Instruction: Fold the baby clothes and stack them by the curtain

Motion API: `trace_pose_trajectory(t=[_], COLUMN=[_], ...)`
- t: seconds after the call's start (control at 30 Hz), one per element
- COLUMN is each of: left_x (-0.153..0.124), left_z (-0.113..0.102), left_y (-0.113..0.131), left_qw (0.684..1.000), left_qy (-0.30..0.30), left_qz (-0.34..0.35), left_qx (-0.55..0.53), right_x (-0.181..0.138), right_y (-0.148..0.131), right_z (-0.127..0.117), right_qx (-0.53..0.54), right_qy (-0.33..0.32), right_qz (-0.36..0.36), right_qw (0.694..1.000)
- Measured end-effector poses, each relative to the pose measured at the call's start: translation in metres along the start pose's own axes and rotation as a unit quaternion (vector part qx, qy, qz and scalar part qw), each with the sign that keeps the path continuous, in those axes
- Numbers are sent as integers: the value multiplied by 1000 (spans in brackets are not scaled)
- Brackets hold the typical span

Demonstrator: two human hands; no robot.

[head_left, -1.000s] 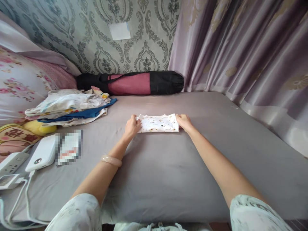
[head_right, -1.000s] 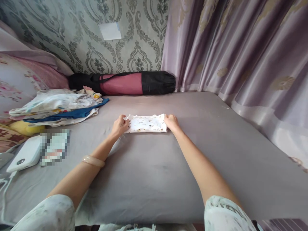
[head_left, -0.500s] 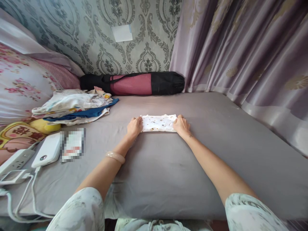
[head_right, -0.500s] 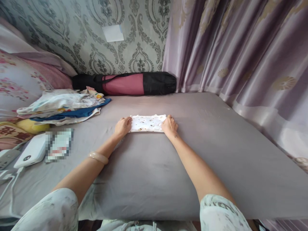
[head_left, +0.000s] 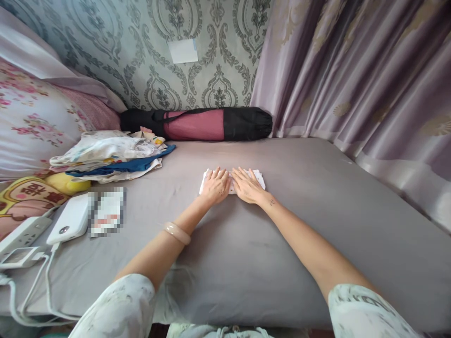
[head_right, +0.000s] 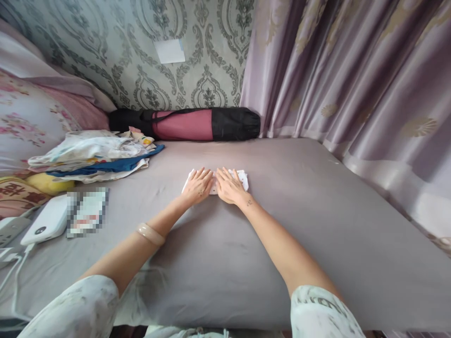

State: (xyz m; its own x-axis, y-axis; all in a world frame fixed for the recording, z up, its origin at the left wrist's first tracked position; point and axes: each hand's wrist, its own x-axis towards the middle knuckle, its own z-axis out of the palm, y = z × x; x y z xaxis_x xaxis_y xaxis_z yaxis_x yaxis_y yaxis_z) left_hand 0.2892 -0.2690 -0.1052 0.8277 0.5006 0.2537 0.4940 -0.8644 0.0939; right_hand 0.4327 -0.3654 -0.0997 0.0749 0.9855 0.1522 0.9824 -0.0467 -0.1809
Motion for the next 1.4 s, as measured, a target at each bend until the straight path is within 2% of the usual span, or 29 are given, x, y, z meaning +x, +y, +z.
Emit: trace_pose_trajectory(t=[0.1,0.2,0.47,0.63,0.83,1.0,1.2,1.27,1.4], left_x=[3,3,3,1,-9,-14,-11,-10,-9], left_z=[9,13,16,15,8,8,3,-1,-6], left_y=[1,-4,-11,-19,-44,-54,-50,-47,-42], left_qw=[999,998,998,994,989,987,984,985,993], left_qy=[-38,-58,-57,-83,-126,-135,-151,-146,-86], left_qz=[-10,-17,-24,-59,-81,-91,-93,-93,-75], left_qx=[9,13,33,29,-1,-17,-16,-9,22], right_x=[6,7,6,5,-4,-13,-12,-12,-14], right_y=[-1,3,5,7,25,38,37,35,33], right_z=[10,16,21,21,18,19,13,6,-3], right_qx=[6,7,8,-15,-61,-74,-61,-48,-47], right_qy=[-44,-57,-49,-32,-34,-36,-56,-65,-34], right_qz=[3,10,23,91,144,147,150,148,144], right_qw=[999,998,998,995,987,986,985,986,988])
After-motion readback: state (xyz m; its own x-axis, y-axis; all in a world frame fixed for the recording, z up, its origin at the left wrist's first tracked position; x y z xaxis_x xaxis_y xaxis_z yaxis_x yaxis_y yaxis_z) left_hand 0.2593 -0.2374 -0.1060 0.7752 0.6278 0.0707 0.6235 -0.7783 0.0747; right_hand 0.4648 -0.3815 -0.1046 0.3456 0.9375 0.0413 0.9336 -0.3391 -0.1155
